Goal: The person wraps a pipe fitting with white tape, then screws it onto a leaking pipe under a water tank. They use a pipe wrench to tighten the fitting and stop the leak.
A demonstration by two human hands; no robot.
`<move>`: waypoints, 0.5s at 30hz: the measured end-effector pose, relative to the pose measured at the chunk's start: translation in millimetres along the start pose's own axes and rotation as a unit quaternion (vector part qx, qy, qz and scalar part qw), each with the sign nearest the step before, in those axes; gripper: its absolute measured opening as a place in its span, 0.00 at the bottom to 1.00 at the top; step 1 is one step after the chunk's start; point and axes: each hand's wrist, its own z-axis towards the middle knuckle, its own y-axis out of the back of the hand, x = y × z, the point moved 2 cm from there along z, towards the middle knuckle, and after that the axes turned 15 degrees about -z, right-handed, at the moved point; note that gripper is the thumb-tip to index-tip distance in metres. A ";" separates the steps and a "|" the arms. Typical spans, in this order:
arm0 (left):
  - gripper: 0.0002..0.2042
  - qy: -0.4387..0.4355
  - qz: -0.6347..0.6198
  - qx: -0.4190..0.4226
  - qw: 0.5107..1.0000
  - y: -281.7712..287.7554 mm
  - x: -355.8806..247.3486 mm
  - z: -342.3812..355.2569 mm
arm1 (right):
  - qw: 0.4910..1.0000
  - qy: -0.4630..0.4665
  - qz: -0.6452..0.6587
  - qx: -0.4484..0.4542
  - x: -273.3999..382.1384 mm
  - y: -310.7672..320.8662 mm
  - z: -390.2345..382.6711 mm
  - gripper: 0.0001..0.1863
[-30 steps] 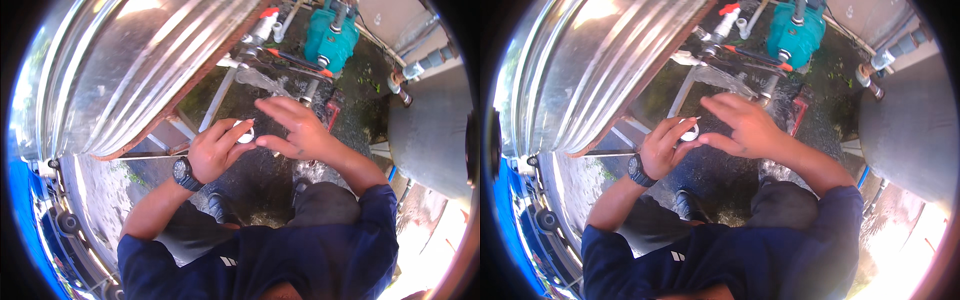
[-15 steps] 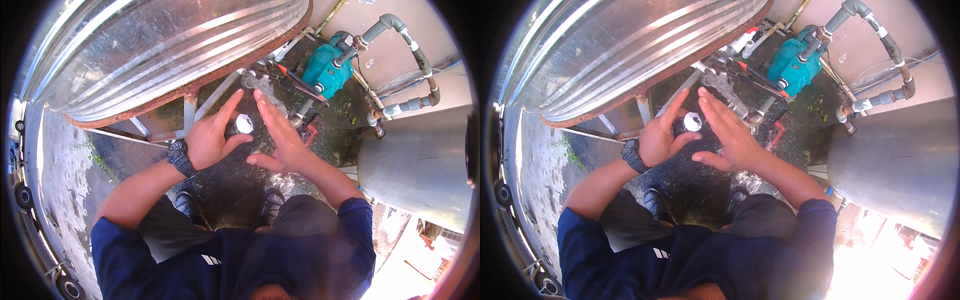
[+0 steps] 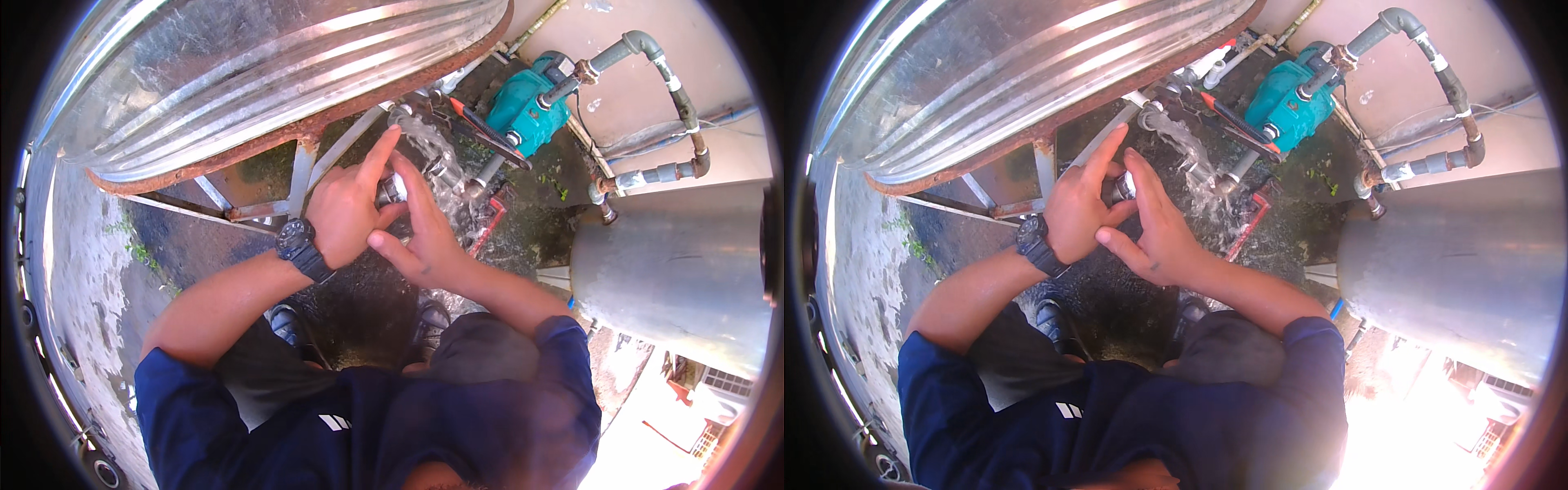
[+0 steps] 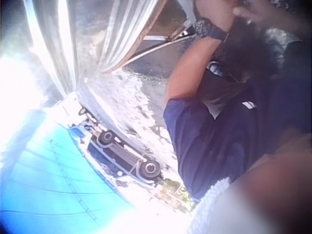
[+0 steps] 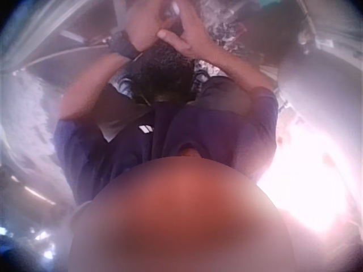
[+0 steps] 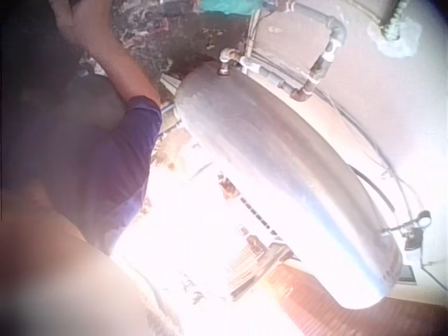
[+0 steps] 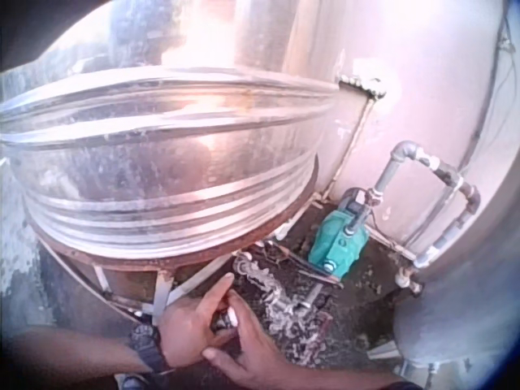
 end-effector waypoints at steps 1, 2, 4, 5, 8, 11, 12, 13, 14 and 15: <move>0.50 -0.017 0.020 -0.001 1.000 0.6 0.2 0.2 | 0.999 -0.013 0.024 0.027 3.4 2.4 -0.2 0.58; 0.50 -0.028 0.037 0.001 0.999 1.3 0.7 -0.1 | 0.997 -0.030 0.053 0.052 6.2 8.2 -1.1 0.59; 0.51 -0.052 0.071 0.008 0.996 3.0 2.0 -1.9 | 0.983 -0.069 0.151 0.072 9.2 26.2 -1.3 0.60; 0.50 -0.053 0.065 0.016 0.996 3.8 2.8 -3.3 | 0.970 -0.090 0.218 0.065 6.5 39.7 0.1 0.59; 0.48 -0.007 -0.033 0.047 0.998 4.7 6.2 -7.8 | 0.936 -0.116 0.331 0.009 -8.8 78.4 4.0 0.55; 0.39 0.136 -0.251 0.104 0.953 7.0 14.4 -11.3 | 0.978 -0.105 0.170 -0.060 -19.9 84.3 1.5 0.35; 0.37 0.167 -0.328 0.114 0.923 7.2 17.0 -11.9 | 0.982 -0.121 0.131 -0.061 -22.9 82.3 -1.2 0.30; 0.35 0.199 -0.401 0.122 0.886 7.2 19.6 -12.7 | 0.987 -0.117 0.083 -0.066 -25.4 79.7 -2.1 0.24; 0.33 0.225 -0.474 0.128 0.842 6.9 22.1 -13.0 | 0.993 -0.064 0.084 -0.051 -24.4 77.5 -4.6 0.23; 0.27 0.208 -0.493 0.131 0.834 6.0 23.2 -13.1 | 0.996 -0.032 0.082 -0.025 -23.7 75.1 -7.0 0.22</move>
